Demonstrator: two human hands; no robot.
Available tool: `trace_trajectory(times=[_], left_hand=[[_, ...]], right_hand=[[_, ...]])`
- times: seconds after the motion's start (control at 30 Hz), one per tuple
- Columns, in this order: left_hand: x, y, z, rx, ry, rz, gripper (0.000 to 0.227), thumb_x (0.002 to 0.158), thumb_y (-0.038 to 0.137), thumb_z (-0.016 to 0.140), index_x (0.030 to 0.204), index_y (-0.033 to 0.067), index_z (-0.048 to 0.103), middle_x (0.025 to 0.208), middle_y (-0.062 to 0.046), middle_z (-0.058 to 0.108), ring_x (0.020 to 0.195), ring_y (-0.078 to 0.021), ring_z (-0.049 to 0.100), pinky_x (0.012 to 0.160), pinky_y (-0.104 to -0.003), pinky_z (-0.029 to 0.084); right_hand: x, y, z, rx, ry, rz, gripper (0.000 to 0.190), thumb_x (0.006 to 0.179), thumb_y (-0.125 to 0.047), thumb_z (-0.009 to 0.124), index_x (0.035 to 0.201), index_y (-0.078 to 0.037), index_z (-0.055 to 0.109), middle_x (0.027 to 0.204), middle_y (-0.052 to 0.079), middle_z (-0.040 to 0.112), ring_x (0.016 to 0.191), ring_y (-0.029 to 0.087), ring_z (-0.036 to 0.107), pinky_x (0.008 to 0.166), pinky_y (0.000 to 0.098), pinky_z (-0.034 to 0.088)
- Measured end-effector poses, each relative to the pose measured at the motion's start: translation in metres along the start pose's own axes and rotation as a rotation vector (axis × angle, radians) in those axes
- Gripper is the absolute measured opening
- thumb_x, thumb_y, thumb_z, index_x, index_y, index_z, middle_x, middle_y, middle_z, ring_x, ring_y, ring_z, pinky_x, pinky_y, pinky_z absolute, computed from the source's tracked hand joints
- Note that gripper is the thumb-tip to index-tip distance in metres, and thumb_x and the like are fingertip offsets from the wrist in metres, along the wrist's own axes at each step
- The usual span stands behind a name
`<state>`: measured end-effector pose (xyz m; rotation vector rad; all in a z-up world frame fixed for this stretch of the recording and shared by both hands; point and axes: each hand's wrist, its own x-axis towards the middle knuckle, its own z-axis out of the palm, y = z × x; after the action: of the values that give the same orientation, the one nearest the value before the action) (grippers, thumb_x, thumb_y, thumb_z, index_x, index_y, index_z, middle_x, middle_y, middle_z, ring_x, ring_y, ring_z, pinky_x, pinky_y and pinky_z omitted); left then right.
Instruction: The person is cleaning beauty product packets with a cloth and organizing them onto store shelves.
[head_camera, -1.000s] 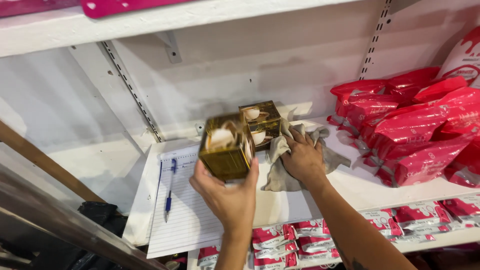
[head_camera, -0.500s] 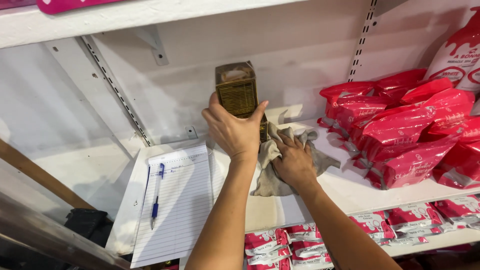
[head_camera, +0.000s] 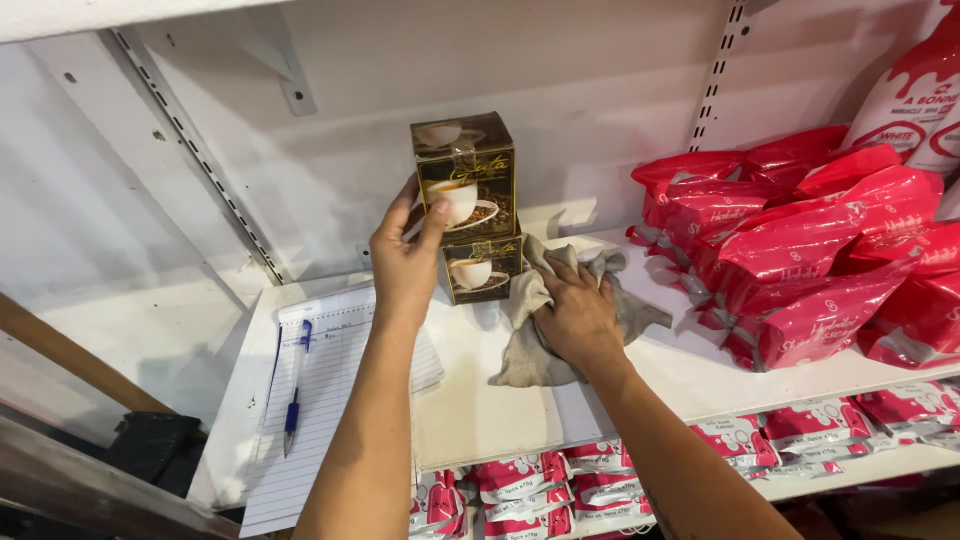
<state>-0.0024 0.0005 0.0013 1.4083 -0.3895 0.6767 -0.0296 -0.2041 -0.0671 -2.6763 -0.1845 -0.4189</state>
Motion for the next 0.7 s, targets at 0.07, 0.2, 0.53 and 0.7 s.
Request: trace_trajectory(times=[0.07,0.2,0.53,0.7], left_hand=[[-0.001,0.006,-0.002,0.073,-0.017,-0.026,0.056,0.097,0.031,0.070,0.146,0.0075,0.057,0.134,-0.012,0.071,0.121,-0.0206,0.067,0.104,-0.033,0.055],[-0.009,0.007,0.008,0.141,-0.010,0.010,0.057,0.100,0.035,0.067,0.149,0.0072,0.054,0.142,-0.012,0.066,0.133,-0.0199,0.061,0.111,-0.033,0.050],[-0.031,-0.029,0.032,0.362,0.049,0.104,0.069,0.113,0.040,0.046,0.165,0.0046,0.017,0.166,-0.028,0.028,0.152,-0.0383,0.030,0.122,-0.045,0.029],[-0.037,-0.021,0.044,0.120,0.050,-0.098,0.080,0.103,0.049,0.043,0.164,0.0077,0.012,0.162,-0.021,0.039,0.149,-0.0348,0.042,0.118,-0.042,0.037]], right_hand=[[-0.001,-0.002,-0.002,0.031,0.020,-0.009,0.065,0.087,-0.032,0.064,0.150,-0.028,0.048,0.158,0.002,0.044,0.149,0.028,0.033,0.120,0.0600,0.022],[0.001,0.000,0.004,0.003,0.051,-0.018,0.064,0.090,-0.034,0.062,0.152,-0.028,0.046,0.158,0.002,0.044,0.148,0.030,0.034,0.119,0.0610,0.022],[-0.001,-0.003,0.002,-0.024,0.048,-0.018,0.068,0.090,-0.036,0.061,0.155,-0.032,0.041,0.159,0.002,0.042,0.148,0.031,0.034,0.118,0.0623,0.022],[0.002,-0.004,0.000,-0.036,0.018,-0.007,0.067,0.092,-0.037,0.060,0.155,-0.035,0.037,0.161,0.000,0.039,0.147,0.033,0.033,0.118,0.0637,0.020]])
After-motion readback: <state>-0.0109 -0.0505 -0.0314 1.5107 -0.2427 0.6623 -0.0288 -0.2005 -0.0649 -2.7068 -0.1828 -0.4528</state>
